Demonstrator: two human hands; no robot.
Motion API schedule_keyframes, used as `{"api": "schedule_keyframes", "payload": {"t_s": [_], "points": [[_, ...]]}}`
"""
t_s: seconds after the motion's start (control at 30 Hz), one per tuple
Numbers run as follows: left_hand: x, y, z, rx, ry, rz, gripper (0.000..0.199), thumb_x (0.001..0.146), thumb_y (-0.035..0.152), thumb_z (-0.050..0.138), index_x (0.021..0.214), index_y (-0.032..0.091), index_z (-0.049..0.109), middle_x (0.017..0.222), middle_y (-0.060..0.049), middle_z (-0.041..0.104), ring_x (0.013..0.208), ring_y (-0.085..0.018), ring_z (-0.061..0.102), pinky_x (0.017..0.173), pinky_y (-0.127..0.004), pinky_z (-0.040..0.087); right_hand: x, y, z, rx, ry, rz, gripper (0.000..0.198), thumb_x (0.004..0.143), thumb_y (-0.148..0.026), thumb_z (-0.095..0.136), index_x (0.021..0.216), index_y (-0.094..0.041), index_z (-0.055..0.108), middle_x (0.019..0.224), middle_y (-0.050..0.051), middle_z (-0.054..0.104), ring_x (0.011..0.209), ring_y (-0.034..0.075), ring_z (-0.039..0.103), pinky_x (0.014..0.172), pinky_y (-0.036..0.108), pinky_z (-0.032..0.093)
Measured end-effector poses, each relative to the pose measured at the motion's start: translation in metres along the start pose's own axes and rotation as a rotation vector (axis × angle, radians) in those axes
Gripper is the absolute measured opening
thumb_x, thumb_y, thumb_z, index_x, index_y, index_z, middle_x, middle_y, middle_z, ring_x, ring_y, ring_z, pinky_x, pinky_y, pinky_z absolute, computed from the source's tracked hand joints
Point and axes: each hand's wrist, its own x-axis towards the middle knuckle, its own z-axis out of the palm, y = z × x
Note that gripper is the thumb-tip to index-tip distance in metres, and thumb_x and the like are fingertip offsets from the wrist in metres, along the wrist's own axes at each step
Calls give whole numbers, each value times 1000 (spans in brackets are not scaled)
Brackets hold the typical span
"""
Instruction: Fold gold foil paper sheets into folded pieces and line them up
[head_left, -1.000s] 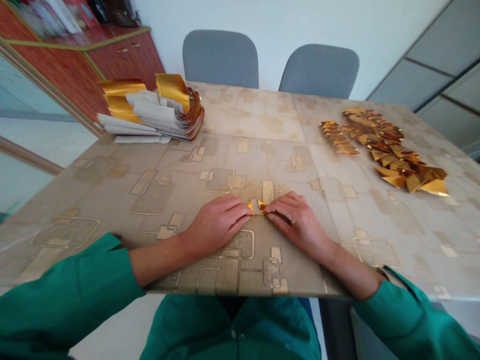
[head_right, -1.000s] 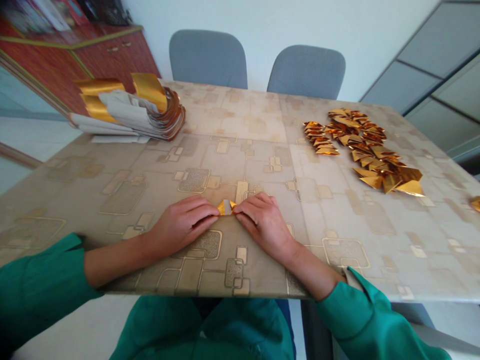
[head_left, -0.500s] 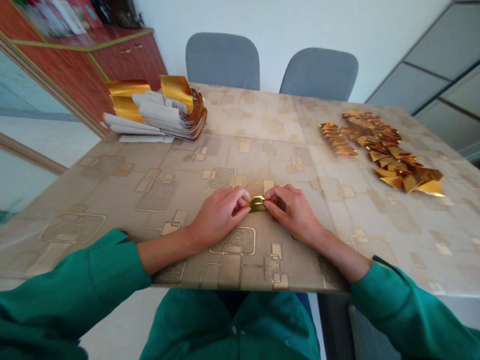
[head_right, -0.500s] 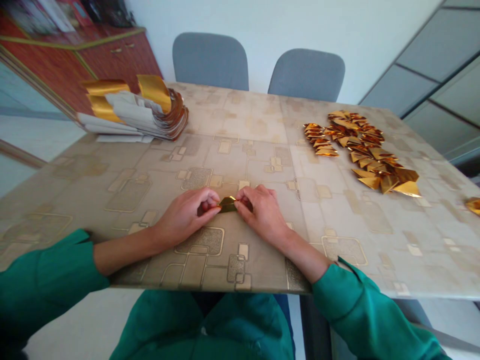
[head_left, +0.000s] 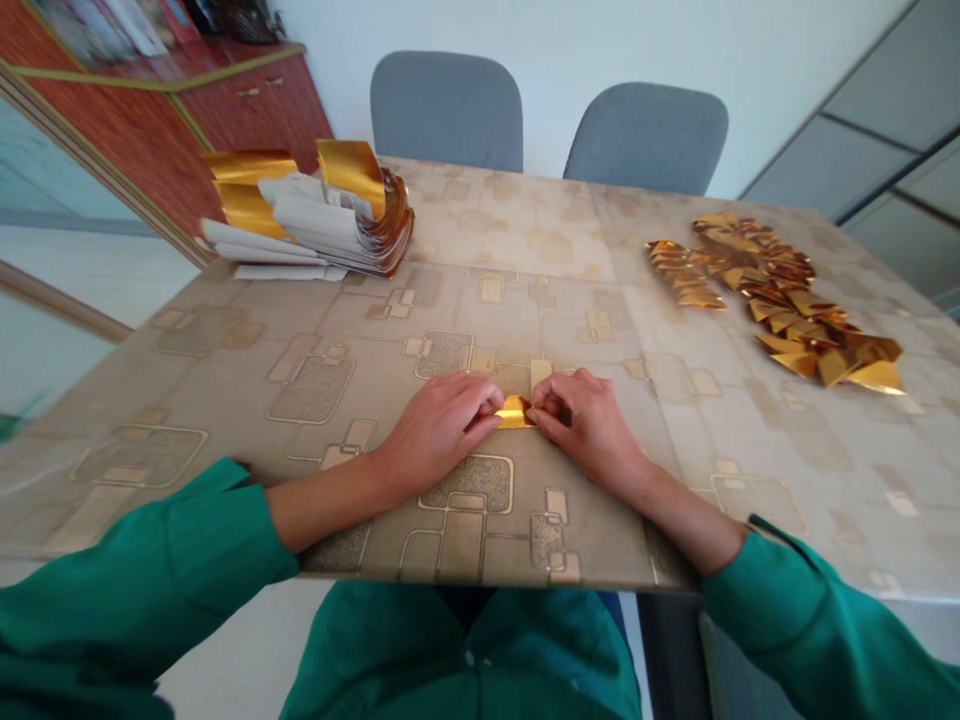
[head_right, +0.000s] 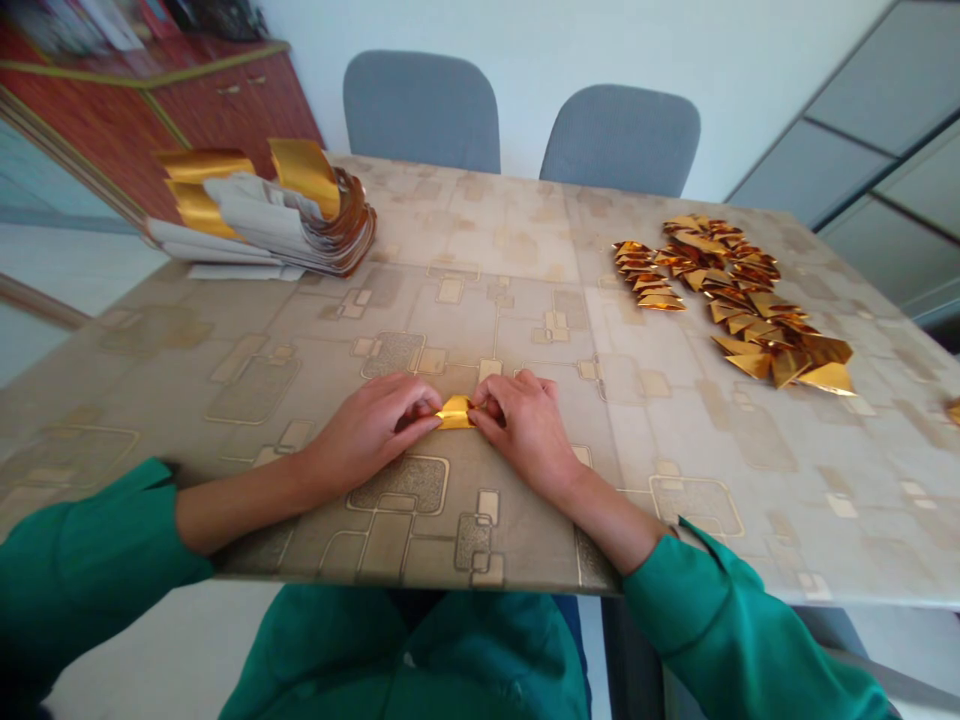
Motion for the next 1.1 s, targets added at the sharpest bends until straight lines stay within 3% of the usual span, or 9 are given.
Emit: {"api": "schedule_keyframes", "payload": {"t_s": [0.23, 0.47, 0.6, 0.8, 0.97, 1.1], "points": [[-1, -2, -1, 130, -30, 77, 14, 98, 26, 57, 90, 17, 64, 86, -3, 62, 82, -19, 53, 74, -31, 41, -6, 3, 0, -31, -1, 7, 6, 90, -22, 65, 85, -23, 64, 69, -2, 63, 78, 18, 53, 79, 34, 29], [4, -7, 5, 142, -9, 346, 24, 103, 21, 46, 114, 19, 67, 121, -7, 67, 109, -21, 58, 95, -38, 48, -8, 1, 1, -199, 20, -104, 9, 95, -23, 55, 89, -22, 62, 81, 2, 67, 82, 20, 53, 79, 34, 29], [5, -13, 7, 121, -21, 429, 23, 102, 16, 47, 111, 16, 68, 117, -9, 69, 109, -21, 61, 97, -37, 51, -6, -1, 3, -296, 44, -187, 12, 95, -18, 50, 92, -21, 61, 82, 3, 68, 81, 20, 53, 79, 35, 28], [2, -16, 3, 170, -53, 474, 27, 102, 13, 43, 118, 15, 65, 120, -10, 69, 108, -19, 63, 96, -36, 52, -10, 2, -1, -228, 13, -98, 11, 90, -12, 55, 90, -22, 61, 80, -1, 69, 79, 18, 55, 75, 33, 28], [4, -16, 3, 223, -66, 484, 29, 104, 18, 43, 125, 19, 63, 125, -8, 67, 113, -20, 61, 98, -36, 50, -16, -6, -12, -388, 50, -296, 16, 99, -24, 55, 91, -22, 68, 83, 2, 70, 87, 21, 52, 82, 37, 31], [3, -18, 1, 303, -84, 491, 28, 102, 18, 50, 126, 20, 63, 132, -6, 65, 119, -22, 58, 104, -42, 45, -23, -10, -21, -493, -4, -444, 23, 101, -21, 49, 94, -22, 70, 80, 3, 68, 88, 22, 51, 90, 40, 31]]}}
